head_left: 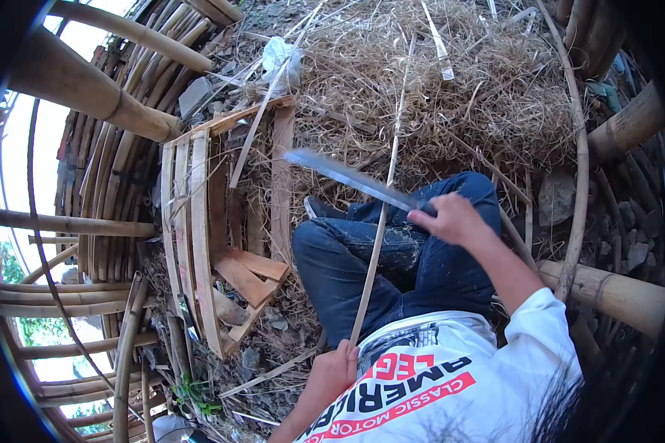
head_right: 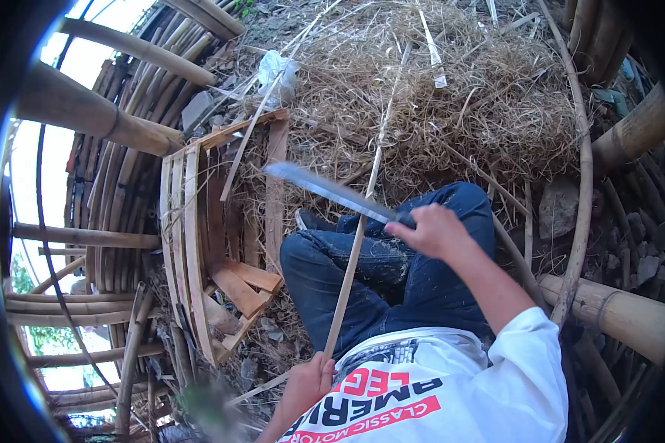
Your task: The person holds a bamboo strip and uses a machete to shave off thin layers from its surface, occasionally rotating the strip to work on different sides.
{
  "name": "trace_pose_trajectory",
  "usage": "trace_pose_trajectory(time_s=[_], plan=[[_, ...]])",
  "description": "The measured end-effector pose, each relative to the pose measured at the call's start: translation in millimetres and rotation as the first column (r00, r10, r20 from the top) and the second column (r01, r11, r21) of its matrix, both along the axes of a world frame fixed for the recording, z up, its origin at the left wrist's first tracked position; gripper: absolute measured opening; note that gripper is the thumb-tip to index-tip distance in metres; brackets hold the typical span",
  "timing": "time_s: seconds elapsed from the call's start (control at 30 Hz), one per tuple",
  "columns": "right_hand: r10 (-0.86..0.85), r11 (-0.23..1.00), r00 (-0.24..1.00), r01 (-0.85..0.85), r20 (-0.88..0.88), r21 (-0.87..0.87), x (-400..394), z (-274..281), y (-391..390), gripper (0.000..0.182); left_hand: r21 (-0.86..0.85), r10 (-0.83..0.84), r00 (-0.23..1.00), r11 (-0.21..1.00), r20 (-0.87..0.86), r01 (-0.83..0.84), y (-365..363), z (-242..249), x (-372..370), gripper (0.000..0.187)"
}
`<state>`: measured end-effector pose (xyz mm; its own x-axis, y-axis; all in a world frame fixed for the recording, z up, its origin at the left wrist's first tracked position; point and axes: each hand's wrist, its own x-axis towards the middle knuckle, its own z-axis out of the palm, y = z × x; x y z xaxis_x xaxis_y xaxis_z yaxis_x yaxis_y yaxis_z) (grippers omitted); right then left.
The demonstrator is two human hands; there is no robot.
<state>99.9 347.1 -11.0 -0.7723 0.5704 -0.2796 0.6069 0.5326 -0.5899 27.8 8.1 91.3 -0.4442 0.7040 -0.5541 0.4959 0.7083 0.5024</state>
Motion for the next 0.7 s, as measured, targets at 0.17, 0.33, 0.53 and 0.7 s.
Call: trace_pose_trajectory(time_s=[0.17, 0.33, 0.53, 0.7], plan=[[0.140, 0.990, 0.989, -0.140, -0.039, -0.006, -5, -15, -11, 0.070, -0.051, 0.020, 1.000, 0.998, -0.024, -0.021, -3, 7, -1, 0.020], [-0.142, 0.983, 0.990, 0.139, -0.020, -0.122, -18, -37, 40, 0.067, -0.054, 0.054, 0.998, 0.997, -0.010, -0.055, -2, 14, -1, 0.023], [-0.156, 0.988, 0.986, 0.156, -0.062, -0.007, -14, -26, 20, 0.071, -0.003, 0.031, 1.000, 1.000, -0.003, -0.031, -2, 5, 0, 0.023], [0.036, 0.999, 0.998, -0.036, -0.057, 0.011, -18, -21, 8, 0.070, -0.025, 0.070, 0.997, 0.997, 0.025, -0.069, 0, 14, -7, 0.025]])
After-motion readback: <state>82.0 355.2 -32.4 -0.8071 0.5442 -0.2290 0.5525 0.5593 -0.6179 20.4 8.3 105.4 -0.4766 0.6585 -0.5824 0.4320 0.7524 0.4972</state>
